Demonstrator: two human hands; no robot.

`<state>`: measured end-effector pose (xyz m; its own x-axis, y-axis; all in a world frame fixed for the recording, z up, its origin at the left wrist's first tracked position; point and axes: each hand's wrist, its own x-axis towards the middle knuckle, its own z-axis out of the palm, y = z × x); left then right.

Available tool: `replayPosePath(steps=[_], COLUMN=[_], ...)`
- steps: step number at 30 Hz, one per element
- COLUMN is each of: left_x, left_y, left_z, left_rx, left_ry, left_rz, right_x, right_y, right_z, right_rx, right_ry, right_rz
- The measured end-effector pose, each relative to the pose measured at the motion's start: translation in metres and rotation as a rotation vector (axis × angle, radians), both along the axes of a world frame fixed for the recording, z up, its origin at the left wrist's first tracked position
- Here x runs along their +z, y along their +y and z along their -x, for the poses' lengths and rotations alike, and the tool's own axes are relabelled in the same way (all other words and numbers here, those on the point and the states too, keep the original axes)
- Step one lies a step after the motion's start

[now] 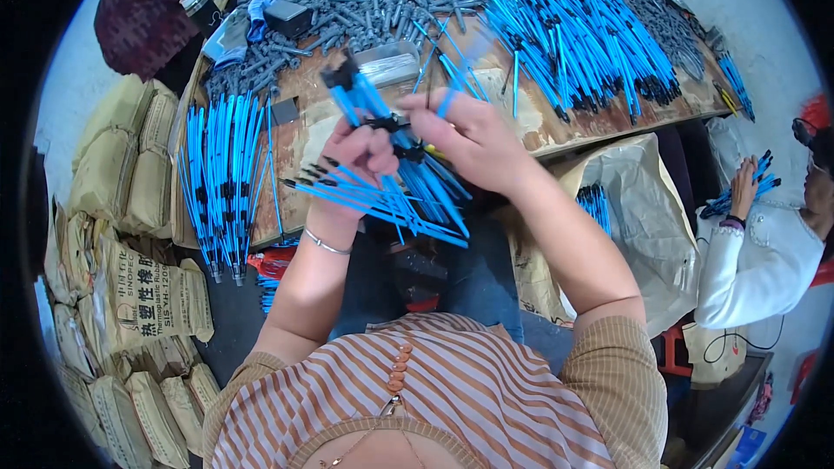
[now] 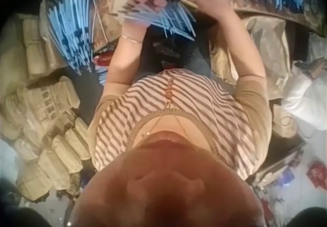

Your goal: The person assembles blue plastic components into bundles using a bundling jig and pliers at a factory workstation.

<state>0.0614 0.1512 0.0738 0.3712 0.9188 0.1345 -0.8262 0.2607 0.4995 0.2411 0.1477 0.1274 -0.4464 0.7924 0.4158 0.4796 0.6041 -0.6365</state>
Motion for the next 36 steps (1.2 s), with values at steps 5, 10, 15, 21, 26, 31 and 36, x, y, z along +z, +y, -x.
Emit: replayPosePath(steps=[5,10,15,21,26,31,36], left_x=[0.002,0.024,0.02,0.009,0.009,0.009,-0.012], left_y=[-0.003,-0.02,-0.028,-0.016,-0.03,-0.049,-0.035], left_z=[0.039,0.054,0.047,0.034,0.052,0.054,0.041], left_rx=[0.002,-0.217,-0.045,0.08,-0.008,-0.155,0.118], left_ry=[-0.127,0.125,0.28,0.273,0.254,0.317,0.458], left_rz=[0.069,-0.107,-0.199,0.028,-0.126,-0.164,-0.193], right_x=[-0.007,-0.027,-0.058,-0.079,-0.067,-0.061,-0.075], right_y=[0.045,0.147,0.183,0.215,0.196,0.186,0.196], right_z=[-0.068,-0.06,0.003,-0.015,0.002,0.015,-0.002], right_rx=[0.482,-0.369,-0.7,-0.672,-0.736,-0.767,-0.723], right_ry=[-0.263,-0.313,-0.537,-0.373,-0.461,-0.647,-0.697], right_rz=[0.585,0.504,-0.005,0.273,0.256,0.233,0.201])
